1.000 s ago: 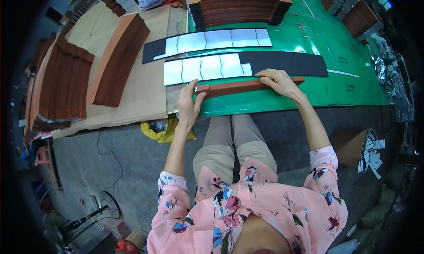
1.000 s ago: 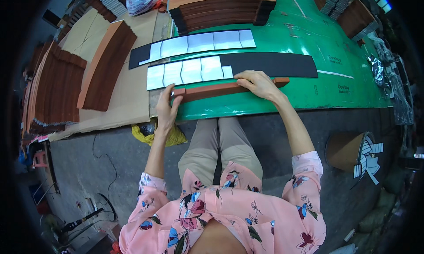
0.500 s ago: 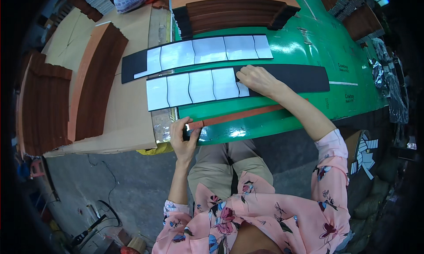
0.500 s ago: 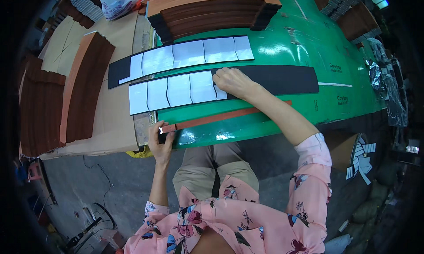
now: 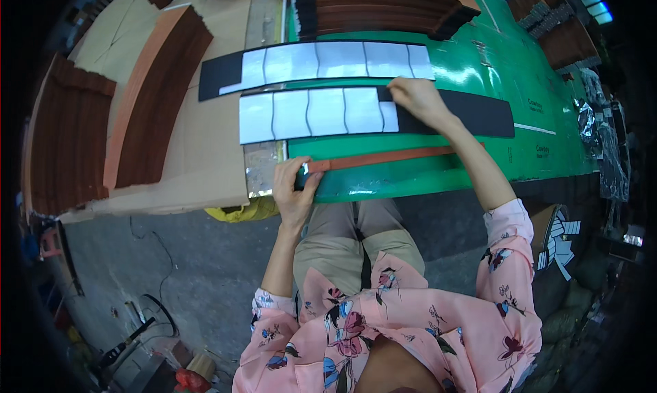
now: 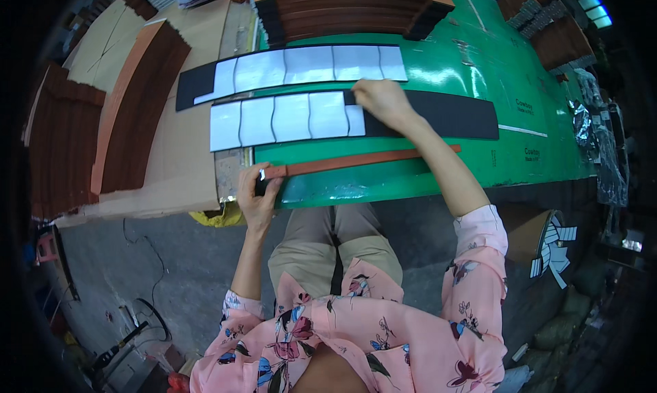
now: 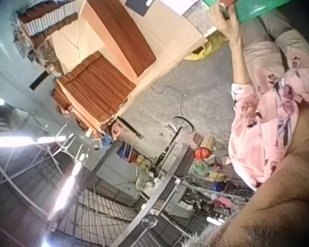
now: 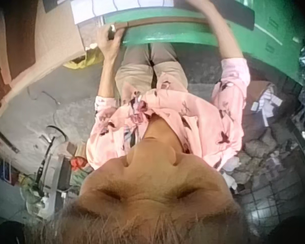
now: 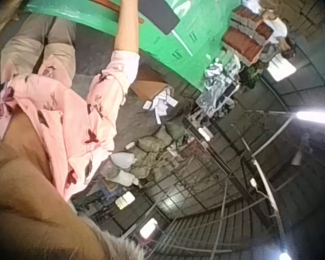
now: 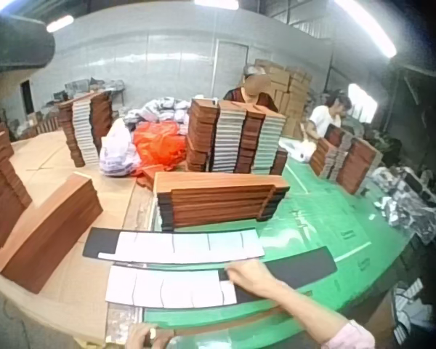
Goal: Assembling wooden slats and applying black adhesive strips to furniture components.
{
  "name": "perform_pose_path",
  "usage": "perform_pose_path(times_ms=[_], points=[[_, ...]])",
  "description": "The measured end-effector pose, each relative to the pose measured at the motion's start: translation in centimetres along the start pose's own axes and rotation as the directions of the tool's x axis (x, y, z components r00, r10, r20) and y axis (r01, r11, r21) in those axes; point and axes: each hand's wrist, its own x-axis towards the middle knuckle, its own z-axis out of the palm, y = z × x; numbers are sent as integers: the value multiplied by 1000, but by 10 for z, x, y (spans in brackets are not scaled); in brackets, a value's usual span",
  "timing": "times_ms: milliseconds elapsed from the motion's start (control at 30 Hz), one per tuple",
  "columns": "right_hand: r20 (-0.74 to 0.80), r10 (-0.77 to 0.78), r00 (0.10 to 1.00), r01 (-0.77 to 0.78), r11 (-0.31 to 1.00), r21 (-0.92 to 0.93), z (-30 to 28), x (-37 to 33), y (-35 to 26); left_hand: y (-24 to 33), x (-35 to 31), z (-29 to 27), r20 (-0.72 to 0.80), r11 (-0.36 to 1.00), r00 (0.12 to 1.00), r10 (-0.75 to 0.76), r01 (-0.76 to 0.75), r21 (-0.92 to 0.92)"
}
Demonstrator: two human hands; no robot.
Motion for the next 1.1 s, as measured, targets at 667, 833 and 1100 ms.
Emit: perform_pose_path(times_ms=[667,833,1100], points=[[-338,-195,920,264,949,170,32,-65,-169,4,10,-11,90,951,993,-78,101,-292],[-330,-270,905,286,958,0,34,-63,-170,4,10,-12,101,932,988,-116,143,-332],[-304,-304,903,309,950,-32,33,-59,-171,3,12,-11,109,922,987,-118,149,-357]])
